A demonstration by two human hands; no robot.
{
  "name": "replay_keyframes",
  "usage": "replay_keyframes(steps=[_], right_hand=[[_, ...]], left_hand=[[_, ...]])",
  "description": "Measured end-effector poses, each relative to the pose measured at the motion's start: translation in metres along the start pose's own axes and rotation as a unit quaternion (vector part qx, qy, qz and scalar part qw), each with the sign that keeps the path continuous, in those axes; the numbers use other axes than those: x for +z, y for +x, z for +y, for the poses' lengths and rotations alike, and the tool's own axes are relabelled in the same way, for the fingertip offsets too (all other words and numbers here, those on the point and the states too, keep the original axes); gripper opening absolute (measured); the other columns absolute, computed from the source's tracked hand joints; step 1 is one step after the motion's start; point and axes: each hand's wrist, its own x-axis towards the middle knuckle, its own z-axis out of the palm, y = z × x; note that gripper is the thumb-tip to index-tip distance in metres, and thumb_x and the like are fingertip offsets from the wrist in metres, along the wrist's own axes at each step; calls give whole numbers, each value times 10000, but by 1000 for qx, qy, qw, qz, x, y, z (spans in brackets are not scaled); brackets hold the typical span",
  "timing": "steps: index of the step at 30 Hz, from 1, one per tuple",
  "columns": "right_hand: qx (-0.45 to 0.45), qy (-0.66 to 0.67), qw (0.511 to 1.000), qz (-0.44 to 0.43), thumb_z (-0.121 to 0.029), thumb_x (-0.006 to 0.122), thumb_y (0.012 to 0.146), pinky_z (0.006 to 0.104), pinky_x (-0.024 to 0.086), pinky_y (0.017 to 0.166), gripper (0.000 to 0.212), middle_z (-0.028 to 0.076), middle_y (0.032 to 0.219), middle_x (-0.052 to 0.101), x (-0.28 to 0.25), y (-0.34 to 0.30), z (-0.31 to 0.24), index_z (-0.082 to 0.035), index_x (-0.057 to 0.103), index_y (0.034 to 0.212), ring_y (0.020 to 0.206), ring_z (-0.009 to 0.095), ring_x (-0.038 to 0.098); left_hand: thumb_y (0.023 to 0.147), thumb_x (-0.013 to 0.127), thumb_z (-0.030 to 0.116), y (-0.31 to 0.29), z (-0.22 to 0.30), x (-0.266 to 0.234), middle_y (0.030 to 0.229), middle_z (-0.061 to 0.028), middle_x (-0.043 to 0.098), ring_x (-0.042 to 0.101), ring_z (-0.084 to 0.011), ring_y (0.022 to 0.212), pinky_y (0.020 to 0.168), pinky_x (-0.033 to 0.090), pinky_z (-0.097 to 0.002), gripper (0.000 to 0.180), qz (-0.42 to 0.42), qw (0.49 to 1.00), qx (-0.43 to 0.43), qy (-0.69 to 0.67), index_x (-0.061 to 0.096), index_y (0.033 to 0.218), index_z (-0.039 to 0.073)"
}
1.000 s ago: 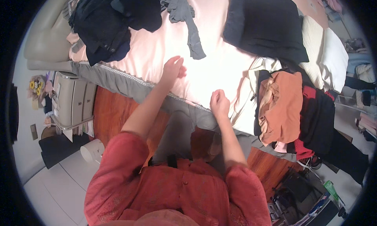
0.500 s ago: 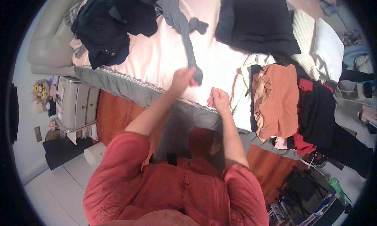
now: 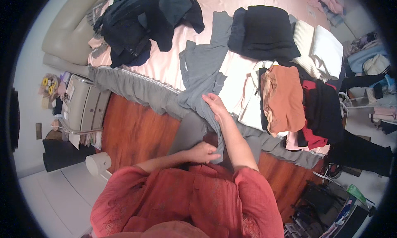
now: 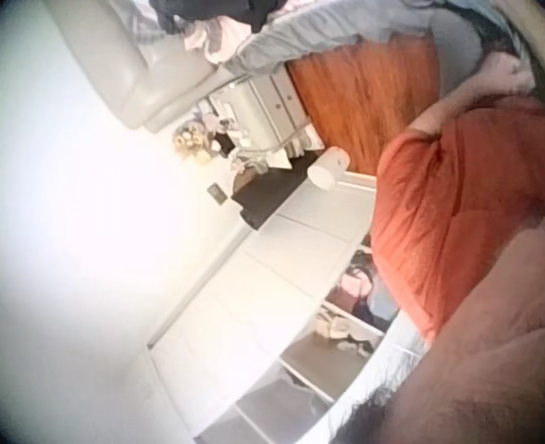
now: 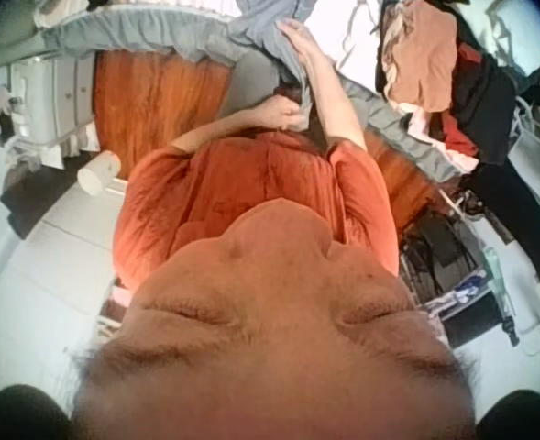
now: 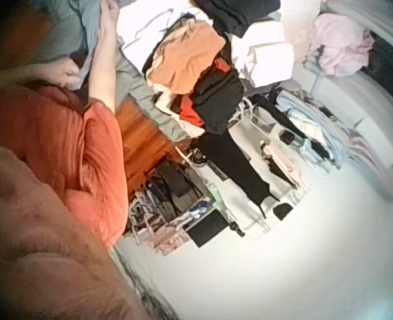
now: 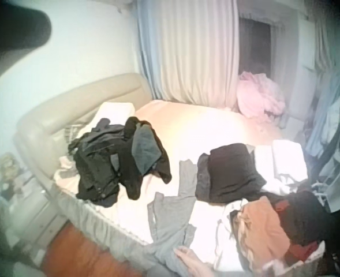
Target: The person folds clothes by hand, including a brown top, a pair of blue trousers, and a pair of black trousers, placing each folded item on a bed.
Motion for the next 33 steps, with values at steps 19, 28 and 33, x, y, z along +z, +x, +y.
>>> replay_keyframes(steps=[19,28,33], right_hand=[[-27,94,994,-58,-66,557,917,261,526,727,105,33,886,669,-17,-109,7,-31,631,983,769,113,637],[-29,76,960,-267,-90,572,932,241,507,800,186,25,979,665,75,-226,-46,-2,605,1093,865,89,631],[-21,8,912,-410,-106,589,928,210,470,759,144,-4,951,645,76,-241,-39,-14,603,1037,850,44,585]], left_hand=[[965,548,338,-37,-57,-47,813,-71,654,612,-118,596,511,488,-247,335,265,903,-133,-310,596,1089,31],[983,499,268,-25,-103,-77,1081,-141,657,664,-252,932,819,559,-374,332,334,731,-106,-586,580,1158,-3],[1012,385,281,-34,-74,-70,1167,-169,638,631,-276,1066,918,518,-433,414,128,706,-30,-696,550,1224,-35]])
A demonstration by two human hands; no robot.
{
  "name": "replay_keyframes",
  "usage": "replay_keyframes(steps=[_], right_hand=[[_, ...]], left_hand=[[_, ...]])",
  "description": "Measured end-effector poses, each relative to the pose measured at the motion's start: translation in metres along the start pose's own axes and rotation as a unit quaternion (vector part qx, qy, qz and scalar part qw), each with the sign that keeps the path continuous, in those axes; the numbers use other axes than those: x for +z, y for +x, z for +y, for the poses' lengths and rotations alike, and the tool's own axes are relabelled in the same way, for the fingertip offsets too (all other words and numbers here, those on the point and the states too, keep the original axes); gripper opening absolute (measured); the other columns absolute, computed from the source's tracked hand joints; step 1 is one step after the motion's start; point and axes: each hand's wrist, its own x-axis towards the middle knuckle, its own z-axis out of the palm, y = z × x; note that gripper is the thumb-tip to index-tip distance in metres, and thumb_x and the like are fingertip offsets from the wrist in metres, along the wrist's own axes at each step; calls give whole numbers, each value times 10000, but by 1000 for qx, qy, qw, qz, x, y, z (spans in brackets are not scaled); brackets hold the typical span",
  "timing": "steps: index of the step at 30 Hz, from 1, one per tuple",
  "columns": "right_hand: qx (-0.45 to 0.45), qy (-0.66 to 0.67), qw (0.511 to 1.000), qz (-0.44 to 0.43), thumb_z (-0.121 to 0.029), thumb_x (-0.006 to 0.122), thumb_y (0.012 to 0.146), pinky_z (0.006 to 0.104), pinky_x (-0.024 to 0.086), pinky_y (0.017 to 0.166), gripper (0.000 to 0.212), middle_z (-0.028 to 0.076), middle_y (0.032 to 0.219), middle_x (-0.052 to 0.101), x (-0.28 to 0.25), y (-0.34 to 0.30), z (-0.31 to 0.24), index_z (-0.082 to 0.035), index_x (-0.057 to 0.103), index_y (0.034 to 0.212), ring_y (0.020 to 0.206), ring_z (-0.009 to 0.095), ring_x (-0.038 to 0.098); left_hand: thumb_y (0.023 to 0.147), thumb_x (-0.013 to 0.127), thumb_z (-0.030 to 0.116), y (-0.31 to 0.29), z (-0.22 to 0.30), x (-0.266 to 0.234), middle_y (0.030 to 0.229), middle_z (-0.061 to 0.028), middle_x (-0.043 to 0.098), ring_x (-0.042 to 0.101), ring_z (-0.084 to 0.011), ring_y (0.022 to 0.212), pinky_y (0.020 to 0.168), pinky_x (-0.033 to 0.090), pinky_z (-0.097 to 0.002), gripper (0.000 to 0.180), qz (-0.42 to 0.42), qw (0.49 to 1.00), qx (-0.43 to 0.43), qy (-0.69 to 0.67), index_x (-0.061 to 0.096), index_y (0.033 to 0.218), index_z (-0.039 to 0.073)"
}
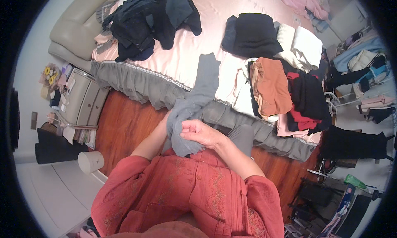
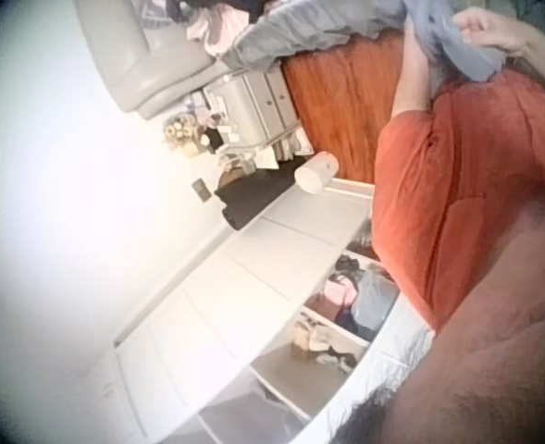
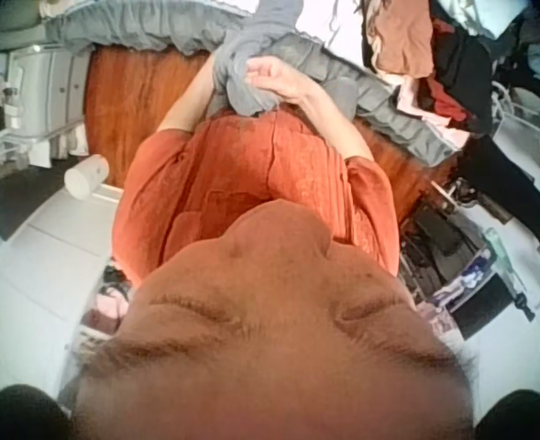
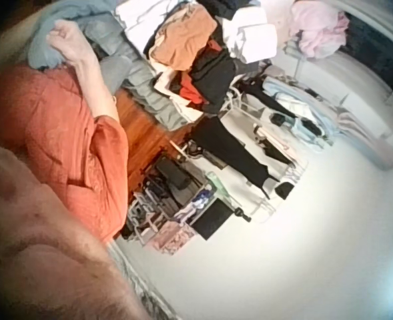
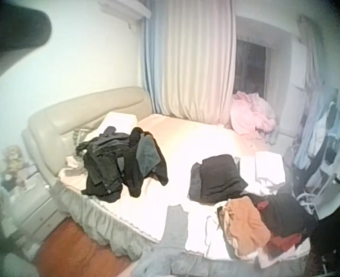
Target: The person folds clothes by hand, including a brown top, a pair of blue trousers, and a pair of black trousers, placing each folded item on a bed.
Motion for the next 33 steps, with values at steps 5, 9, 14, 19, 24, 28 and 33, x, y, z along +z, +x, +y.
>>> replay_keyframes(steps=[5,9,14,19,24,28,33], right_hand=[[-30,-43,995,88,-103,602,910,213,465,757,154,-22,954,630,-8,-10,-23,-31,600,1046,862,39,569],[-187,-9,926,328,-100,631,883,226,458,746,151,-41,907,604,-44,-17,-83,-77,604,1030,820,66,563],[-357,-146,863,326,-118,544,959,202,462,737,188,12,994,640,-51,-51,-153,-22,581,1116,832,51,585],[-354,-320,782,402,-85,517,974,216,448,810,146,8,962,608,-91,-43,-150,-14,576,1087,881,69,560],[-274,-495,676,473,-92,591,893,280,488,691,121,46,889,649,-155,-28,-66,-38,619,998,811,131,601],[-135,-439,792,403,-169,602,927,302,520,670,177,60,930,663,-89,1,-40,-39,636,1042,763,137,633],[-135,-475,803,335,-231,645,887,322,529,675,327,144,1014,674,-49,25,-32,6,617,1111,733,193,659]], left_hand=[[973,439,242,8,14,-20,1143,-181,645,647,-282,1019,893,535,-427,378,11,1000,4,11,577,1189,-35],[956,531,173,-1,72,14,1012,-95,650,640,-207,877,740,540,-381,230,132,919,366,68,590,1116,19],[1004,494,159,-81,131,138,1045,-44,636,609,-102,895,754,507,-269,279,68,740,619,253,584,1218,4],[1000,499,126,-98,129,153,1001,-5,639,565,-42,878,768,463,-206,265,43,717,641,268,608,1197,-14],[997,498,106,-83,103,132,1051,-4,630,558,-50,919,825,448,-201,274,92,754,585,284,600,1217,-20],[994,494,92,-77,88,117,1100,-30,633,556,-63,965,880,432,-216,278,106,773,554,290,595,1224,-26],[1002,472,97,-79,72,122,1105,-37,635,562,-71,959,877,440,-221,296,82,770,538,332,580,1244,-34]])
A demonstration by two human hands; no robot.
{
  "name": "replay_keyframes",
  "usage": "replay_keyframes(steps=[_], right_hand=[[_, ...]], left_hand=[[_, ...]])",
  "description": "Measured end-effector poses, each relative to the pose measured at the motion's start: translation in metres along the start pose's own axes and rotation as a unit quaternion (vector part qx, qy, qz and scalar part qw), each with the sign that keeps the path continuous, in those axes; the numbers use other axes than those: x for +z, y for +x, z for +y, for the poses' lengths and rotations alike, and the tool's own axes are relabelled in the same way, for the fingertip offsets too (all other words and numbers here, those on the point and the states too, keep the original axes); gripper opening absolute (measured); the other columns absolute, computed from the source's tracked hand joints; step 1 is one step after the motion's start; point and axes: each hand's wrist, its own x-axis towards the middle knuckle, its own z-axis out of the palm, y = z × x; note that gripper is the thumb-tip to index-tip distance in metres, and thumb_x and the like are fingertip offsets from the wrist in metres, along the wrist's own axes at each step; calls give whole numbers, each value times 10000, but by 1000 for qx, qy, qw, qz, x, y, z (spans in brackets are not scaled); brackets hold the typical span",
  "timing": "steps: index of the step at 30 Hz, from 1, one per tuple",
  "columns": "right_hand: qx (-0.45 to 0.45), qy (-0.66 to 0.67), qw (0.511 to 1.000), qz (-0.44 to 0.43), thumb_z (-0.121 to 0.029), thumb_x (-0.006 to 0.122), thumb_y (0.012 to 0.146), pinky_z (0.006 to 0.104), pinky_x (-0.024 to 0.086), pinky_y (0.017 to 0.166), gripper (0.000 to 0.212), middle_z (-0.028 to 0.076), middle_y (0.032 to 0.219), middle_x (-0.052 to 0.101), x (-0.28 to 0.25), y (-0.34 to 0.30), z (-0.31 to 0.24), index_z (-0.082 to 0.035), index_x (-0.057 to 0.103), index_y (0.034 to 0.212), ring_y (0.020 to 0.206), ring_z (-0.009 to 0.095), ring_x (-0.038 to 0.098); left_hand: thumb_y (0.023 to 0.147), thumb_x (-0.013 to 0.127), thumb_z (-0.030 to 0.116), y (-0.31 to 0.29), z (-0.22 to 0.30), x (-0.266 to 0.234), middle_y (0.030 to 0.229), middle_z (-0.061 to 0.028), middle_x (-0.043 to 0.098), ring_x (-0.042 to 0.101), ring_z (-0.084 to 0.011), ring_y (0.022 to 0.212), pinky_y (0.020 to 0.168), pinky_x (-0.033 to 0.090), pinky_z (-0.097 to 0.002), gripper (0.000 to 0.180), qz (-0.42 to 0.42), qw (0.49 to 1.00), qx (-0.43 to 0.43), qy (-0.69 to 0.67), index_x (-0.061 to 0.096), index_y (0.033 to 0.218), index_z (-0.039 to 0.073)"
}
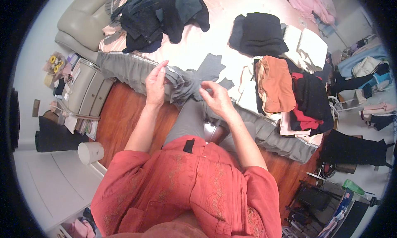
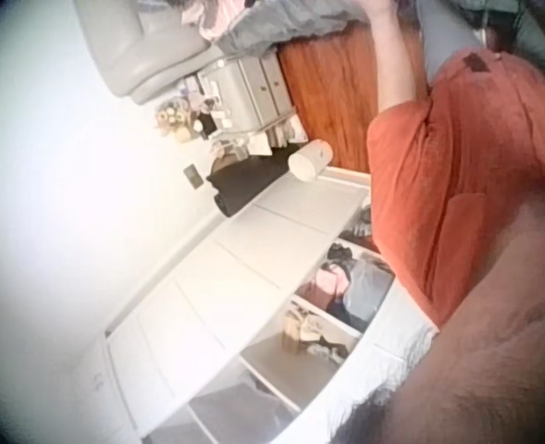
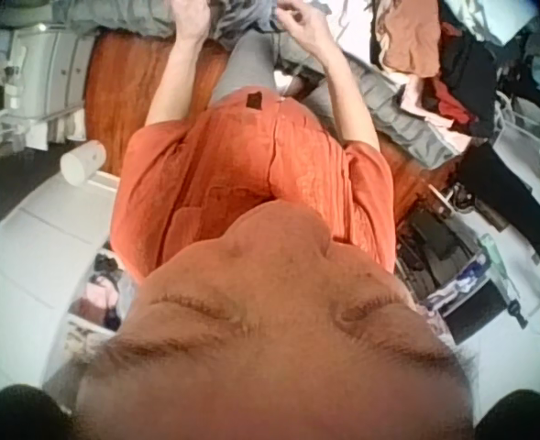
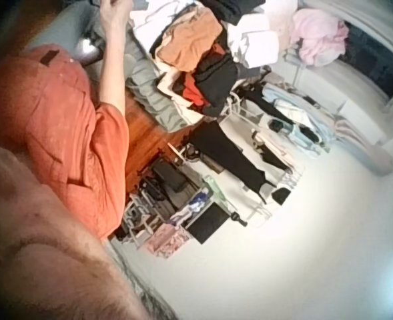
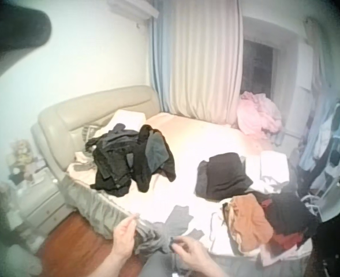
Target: The person folds clothes by hand, including a brown top, a pair of blue trousers, and a pair of black trousers, placing each folded item on a bed.
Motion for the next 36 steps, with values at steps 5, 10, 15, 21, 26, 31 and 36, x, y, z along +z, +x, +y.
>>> replay_keyframes(steps=[5,10,15,21,26,31,36], right_hand=[[-64,-98,993,27,-244,661,851,372,528,686,353,181,980,674,27,1,-31,-1,630,1106,694,282,656],[-50,-155,985,56,-157,619,842,386,511,636,205,201,860,661,28,3,-19,-27,676,991,694,310,661],[35,94,987,127,-127,536,878,303,507,594,172,88,746,654,1,1,8,-5,656,880,641,146,609],[99,554,807,179,-161,452,939,360,531,693,184,99,942,647,-38,-5,13,-28,565,996,804,206,632],[21,617,770,160,-162,475,920,446,498,898,227,117,1138,621,-68,-10,29,-36,547,1093,1055,254,605],[-14,615,760,212,-215,456,947,422,381,1078,389,138,1307,546,-96,-14,40,5,504,1264,1222,265,513],[-26,599,769,221,-241,419,974,414,387,1060,382,143,1261,577,-109,-7,33,29,532,1220,1184,270,535]], left_hand=[[1004,467,131,-21,24,21,992,-8,639,552,-66,874,802,457,-227,319,-72,994,56,65,574,1266,-16],[998,462,131,-29,31,27,885,7,639,532,-55,813,760,450,-230,322,-103,972,115,176,572,1277,12],[1002,449,114,-18,18,14,874,19,598,511,-31,800,748,432,-196,314,-14,983,125,132,571,1261,-14],[998,441,71,-5,18,-13,997,-12,609,561,-76,863,804,468,-243,298,51,990,-48,-122,551,1265,-3],[983,452,56,-6,24,-34,1103,-78,619,595,-150,1014,908,485,-307,303,66,981,-58,-172,548,1267,6],[970,441,42,8,42,-74,1140,-132,614,616,-217,1029,934,501,-380,329,154,972,-18,-175,505,1290,3],[972,439,43,26,80,-73,1011,-105,630,632,-211,950,872,529,-375,327,122,980,28,-155,499,1291,12]])
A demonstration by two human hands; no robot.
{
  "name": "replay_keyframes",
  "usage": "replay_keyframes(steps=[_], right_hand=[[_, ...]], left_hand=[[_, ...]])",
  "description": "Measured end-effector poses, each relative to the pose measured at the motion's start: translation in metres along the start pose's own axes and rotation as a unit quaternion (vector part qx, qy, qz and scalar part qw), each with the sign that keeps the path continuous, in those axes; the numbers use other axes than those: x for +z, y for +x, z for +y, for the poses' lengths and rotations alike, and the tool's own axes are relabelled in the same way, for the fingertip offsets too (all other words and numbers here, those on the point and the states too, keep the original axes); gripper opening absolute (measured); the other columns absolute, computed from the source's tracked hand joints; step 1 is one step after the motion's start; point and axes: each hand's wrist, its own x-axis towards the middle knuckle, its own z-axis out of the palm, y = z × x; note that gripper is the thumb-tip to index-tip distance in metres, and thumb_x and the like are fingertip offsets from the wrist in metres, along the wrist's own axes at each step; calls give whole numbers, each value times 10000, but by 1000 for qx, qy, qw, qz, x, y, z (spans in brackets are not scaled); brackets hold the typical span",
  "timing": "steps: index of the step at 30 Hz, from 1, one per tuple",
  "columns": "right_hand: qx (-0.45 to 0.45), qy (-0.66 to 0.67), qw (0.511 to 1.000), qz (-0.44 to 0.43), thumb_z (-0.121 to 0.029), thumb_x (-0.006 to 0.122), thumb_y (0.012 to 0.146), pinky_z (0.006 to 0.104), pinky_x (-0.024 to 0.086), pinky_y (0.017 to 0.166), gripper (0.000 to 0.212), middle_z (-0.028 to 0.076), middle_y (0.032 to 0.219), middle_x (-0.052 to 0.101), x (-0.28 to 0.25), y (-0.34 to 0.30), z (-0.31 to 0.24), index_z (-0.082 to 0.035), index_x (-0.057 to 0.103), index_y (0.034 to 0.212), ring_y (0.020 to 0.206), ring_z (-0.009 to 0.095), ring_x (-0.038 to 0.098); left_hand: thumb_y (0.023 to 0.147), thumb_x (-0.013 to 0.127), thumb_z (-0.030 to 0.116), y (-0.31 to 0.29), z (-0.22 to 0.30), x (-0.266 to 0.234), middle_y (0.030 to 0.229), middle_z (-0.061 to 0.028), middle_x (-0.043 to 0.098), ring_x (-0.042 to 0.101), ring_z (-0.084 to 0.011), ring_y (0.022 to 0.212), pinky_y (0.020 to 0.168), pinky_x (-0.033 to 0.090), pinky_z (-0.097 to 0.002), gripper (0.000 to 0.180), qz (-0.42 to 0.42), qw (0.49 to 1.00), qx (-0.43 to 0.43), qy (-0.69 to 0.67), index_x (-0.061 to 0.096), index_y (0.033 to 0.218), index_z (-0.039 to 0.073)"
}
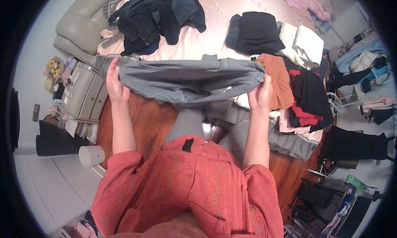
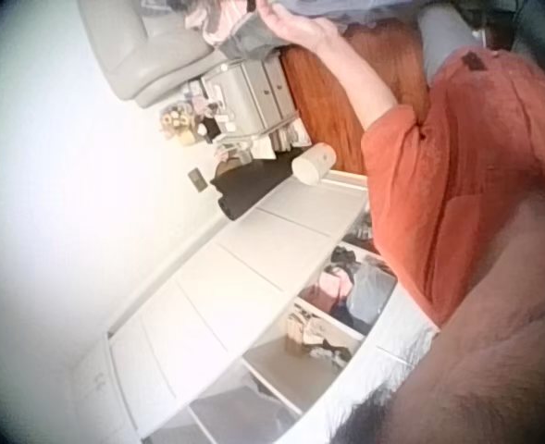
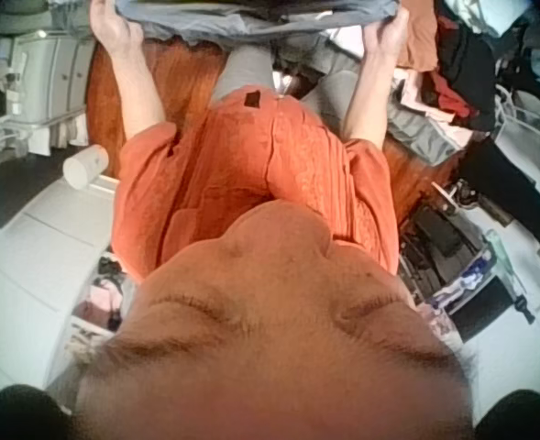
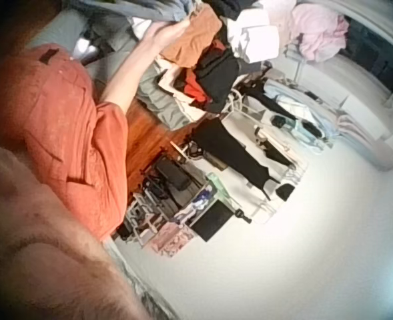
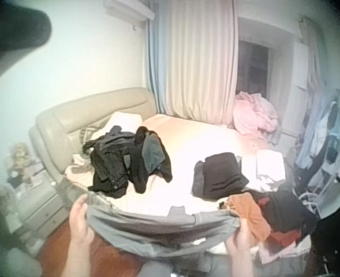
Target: The person folds clothes by hand, including a brown top, a pair of blue trousers, and a pair of black trousers, placing each folded item on a bed.
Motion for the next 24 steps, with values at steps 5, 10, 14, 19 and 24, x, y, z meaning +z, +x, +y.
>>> replay_keyframes(steps=[5,10,14,19,24], right_hand=[[35,82,984,-157,-303,401,995,430,362,1084,453,176,1324,534,14,0,-33,26,499,1291,1231,294,504],[-9,58,983,-173,-301,372,1007,418,405,1028,418,158,1232,601,53,-16,-88,15,554,1210,1143,274,560],[-51,50,982,-175,-260,380,1011,403,428,995,373,142,1168,629,85,-18,-113,21,572,1163,1096,248,586],[-88,40,976,-196,-238,360,1014,410,439,982,365,158,1169,626,84,-16,-137,21,565,1169,1082,260,592],[-91,64,968,-227,-273,361,1013,419,422,1004,396,161,1216,601,80,-22,-146,22,557,1188,1123,270,569]], left_hand=[[983,444,43,19,25,25,1083,-116,629,628,-171,966,866,526,-332,294,-57,996,63,-4,518,1263,-5],[980,472,52,20,55,51,1077,-115,637,631,-158,952,857,526,-311,266,-112,990,82,-7,541,1230,-9],[971,514,70,18,68,54,1010,-76,643,623,-107,853,778,524,-252,232,-140,986,95,15,579,1179,-12],[903,651,136,15,72,56,927,-5,629,553,-41,756,732,462,-185,304,-242,967,58,59,620,1173,0],[646,865,276,-16,62,78,1015,-80,673,626,-206,956,917,457,-315,708,-433,772,90,457,596,1238,-3]])
